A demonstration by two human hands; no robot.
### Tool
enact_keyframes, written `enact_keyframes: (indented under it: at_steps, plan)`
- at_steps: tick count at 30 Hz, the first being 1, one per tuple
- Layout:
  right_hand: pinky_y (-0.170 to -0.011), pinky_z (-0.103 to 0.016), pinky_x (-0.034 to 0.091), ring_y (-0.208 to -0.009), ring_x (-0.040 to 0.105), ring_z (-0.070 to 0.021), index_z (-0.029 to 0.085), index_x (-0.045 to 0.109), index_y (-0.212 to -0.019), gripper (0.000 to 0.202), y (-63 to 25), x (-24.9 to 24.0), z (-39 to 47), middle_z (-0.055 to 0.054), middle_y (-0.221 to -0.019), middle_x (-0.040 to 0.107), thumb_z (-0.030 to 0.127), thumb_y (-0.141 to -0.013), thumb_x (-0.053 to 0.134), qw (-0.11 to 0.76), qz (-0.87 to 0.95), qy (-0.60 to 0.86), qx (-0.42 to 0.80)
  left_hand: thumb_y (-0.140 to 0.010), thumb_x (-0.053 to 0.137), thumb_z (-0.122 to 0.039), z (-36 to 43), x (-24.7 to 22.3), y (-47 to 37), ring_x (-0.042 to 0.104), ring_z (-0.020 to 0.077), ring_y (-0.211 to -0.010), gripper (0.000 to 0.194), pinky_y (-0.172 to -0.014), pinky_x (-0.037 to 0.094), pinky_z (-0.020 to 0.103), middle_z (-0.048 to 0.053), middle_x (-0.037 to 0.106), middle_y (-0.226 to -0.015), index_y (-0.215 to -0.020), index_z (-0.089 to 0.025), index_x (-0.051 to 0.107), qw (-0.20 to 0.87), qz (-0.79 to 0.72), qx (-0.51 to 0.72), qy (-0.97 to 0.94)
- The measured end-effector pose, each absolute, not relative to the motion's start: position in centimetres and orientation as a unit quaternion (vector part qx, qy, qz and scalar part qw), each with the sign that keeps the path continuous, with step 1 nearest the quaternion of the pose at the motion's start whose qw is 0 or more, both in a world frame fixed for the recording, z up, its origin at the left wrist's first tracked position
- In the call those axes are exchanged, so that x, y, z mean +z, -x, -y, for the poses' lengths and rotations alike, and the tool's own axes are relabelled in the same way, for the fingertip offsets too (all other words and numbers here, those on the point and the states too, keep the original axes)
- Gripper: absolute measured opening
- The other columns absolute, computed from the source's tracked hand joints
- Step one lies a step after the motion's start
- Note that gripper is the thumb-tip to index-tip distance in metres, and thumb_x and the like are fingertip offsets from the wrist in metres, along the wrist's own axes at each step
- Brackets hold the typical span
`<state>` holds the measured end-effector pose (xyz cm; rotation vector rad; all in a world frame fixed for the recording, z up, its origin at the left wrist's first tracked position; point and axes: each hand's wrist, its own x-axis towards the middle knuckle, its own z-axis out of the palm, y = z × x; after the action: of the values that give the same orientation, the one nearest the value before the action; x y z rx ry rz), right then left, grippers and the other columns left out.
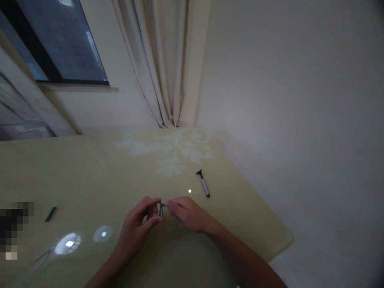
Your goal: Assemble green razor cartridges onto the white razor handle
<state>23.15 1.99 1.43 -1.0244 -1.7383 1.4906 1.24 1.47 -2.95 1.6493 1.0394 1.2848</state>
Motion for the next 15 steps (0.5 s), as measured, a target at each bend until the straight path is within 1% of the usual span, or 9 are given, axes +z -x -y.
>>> enact_keyframes:
  at_steps: [2,4,7,9,12,14,15]
  plan:
    - [-0.056,-0.027,0.026,-0.058,0.033,-0.0118,0.021,0.044,-0.066,0.062,-24.0,1.3,-2.9,0.005,-0.061,0.037,0.073,-0.1,0.048,0.352,0.63,0.431,0.542,-0.083,0.084,-0.032,-1.7,-3.1,-1.0,0.061,0.0152,-0.07,0.03,-0.066,0.049,0.024,-0.002,0.061,-0.078,-0.113,-0.031,0.082,0.383,-0.414,0.492,-0.663]
    - [-0.053,-0.027,0.025,-0.054,0.032,-0.0116,0.022,0.047,-0.066,0.064,-25.3,1.3,-4.1,0.006,-0.057,0.036,0.078,-0.097,0.045,0.392,0.583,0.482,0.524,-0.083,0.084,-0.033,-1.9,-3.2,-0.9,0.061,0.0148,-0.068,0.03,-0.066,0.049,0.025,-0.002,0.061,-0.077,-0.113,-0.03,0.082,0.377,-0.417,0.474,-0.678]
    - [-0.051,-0.027,0.026,-0.05,0.032,-0.0122,0.02,0.058,-0.069,0.067,-27.8,1.5,-5.8,0.006,-0.056,0.034,0.076,-0.099,0.037,0.463,0.556,0.558,0.407,-0.083,0.082,-0.036,-2.3,-3.1,-1.2,0.059,0.0141,-0.064,0.03,-0.063,0.048,0.025,-0.002,0.062,-0.075,-0.112,-0.028,0.081,0.368,-0.423,0.443,-0.699]
    - [-0.052,-0.026,0.028,-0.051,0.034,-0.0136,0.016,0.068,-0.084,0.066,-29.4,1.8,-6.6,0.006,-0.057,0.033,0.068,-0.102,0.032,0.494,0.545,0.579,0.353,-0.084,0.08,-0.041,-2.9,-3.0,-1.9,0.058,0.0144,-0.063,0.033,-0.062,0.048,0.026,-0.002,0.063,-0.076,-0.113,-0.026,0.081,0.361,-0.429,0.41,-0.719]
    - [-0.058,-0.027,0.036,-0.059,0.046,-0.0158,0.014,0.075,-0.106,0.056,-31.2,2.8,-7.0,0.0,-0.068,0.052,0.053,-0.104,0.035,0.508,0.55,0.605,0.272,-0.084,0.078,-0.046,-4.1,-2.7,-3.8,0.061,0.0161,-0.067,0.037,-0.067,0.051,0.029,0.001,0.067,-0.08,-0.112,-0.024,0.081,0.346,-0.438,0.366,-0.745]
    - [-0.064,-0.027,0.04,-0.067,0.054,-0.0171,0.015,0.078,-0.11,0.048,-31.9,3.4,-7.2,-0.005,-0.08,0.063,0.044,-0.104,0.041,0.498,0.562,0.616,0.236,-0.081,0.081,-0.045,-5.2,-2.6,-5.5,0.063,0.0179,-0.071,0.035,-0.071,0.052,0.03,0.002,0.07,-0.082,-0.108,-0.023,0.082,0.335,-0.444,0.348,-0.755]
    - [-0.067,-0.027,0.041,-0.07,0.057,-0.0177,0.015,0.079,-0.108,0.043,-32.1,3.6,-7.3,-0.006,-0.084,0.067,0.041,-0.103,0.045,0.489,0.571,0.62,0.225,-0.079,0.082,-0.045,-5.8,-2.6,-6.5,0.064,0.0187,-0.073,0.035,-0.072,0.052,0.03,0.003,0.071,-0.084,-0.107,-0.023,0.083,0.328,-0.448,0.339,-0.76]
